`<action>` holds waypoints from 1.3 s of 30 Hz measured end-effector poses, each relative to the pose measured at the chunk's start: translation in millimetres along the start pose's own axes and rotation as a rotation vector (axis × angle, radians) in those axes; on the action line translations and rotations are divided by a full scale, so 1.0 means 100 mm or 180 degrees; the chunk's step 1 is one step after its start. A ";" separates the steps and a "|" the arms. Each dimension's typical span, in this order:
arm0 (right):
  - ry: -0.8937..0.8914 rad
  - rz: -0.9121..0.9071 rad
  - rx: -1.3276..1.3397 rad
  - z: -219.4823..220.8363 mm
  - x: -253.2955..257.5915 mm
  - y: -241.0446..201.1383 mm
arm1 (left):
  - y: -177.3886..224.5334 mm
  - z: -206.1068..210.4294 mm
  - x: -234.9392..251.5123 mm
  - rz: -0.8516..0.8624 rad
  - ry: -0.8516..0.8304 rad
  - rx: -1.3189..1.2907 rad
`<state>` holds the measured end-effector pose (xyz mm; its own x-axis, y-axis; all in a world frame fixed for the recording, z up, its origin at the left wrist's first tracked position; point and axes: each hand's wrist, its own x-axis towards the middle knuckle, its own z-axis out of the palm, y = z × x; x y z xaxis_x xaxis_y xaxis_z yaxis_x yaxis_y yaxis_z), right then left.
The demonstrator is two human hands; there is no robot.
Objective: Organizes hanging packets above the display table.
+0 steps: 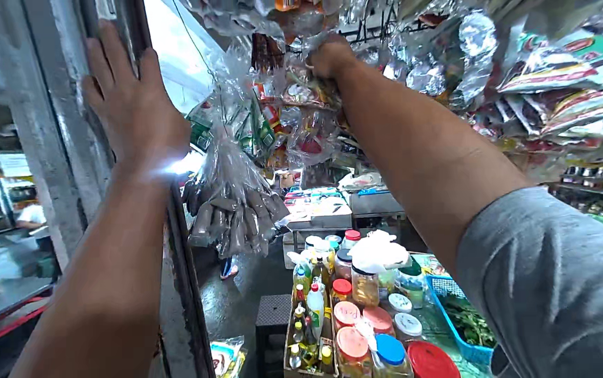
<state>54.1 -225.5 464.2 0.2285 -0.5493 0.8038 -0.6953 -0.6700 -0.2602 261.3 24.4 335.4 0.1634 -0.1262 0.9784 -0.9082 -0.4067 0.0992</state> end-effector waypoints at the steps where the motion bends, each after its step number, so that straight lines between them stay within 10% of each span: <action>1: 0.0181 0.0117 0.0246 0.01 -0.03 -0.01 | 0.03 -0.02 0.00 -0.0050 -0.0027 0.0031; 7: 0.0232 0.0185 0.0522 0.11 0.01 -0.03 | 0.85 -0.24 -0.01 0.0750 -0.0176 -0.0183; 14: 0.0076 0.0293 0.0408 0.17 0.28 -0.05 | 1.57 0.73 0.69 0.1744 -0.0848 -0.0825; 19: -0.0005 0.0298 0.0417 0.11 0.22 -0.04 | 1.62 0.96 0.83 0.1344 -0.1722 -0.0756; 31: 0.0279 0.0096 0.1301 0.08 0.38 0.15 | 1.37 1.08 0.71 0.1578 -0.1556 -0.0831; 39: 0.0499 0.0156 0.0411 0.05 0.30 0.03 | 1.28 1.11 0.68 0.1681 -0.1511 -0.0884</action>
<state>62.1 -246.5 485.5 0.0808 -0.5051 0.8593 -0.6076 -0.7083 -0.3593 198.6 -136.3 395.0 -0.2285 -0.6418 0.7321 -0.9651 0.0505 -0.2569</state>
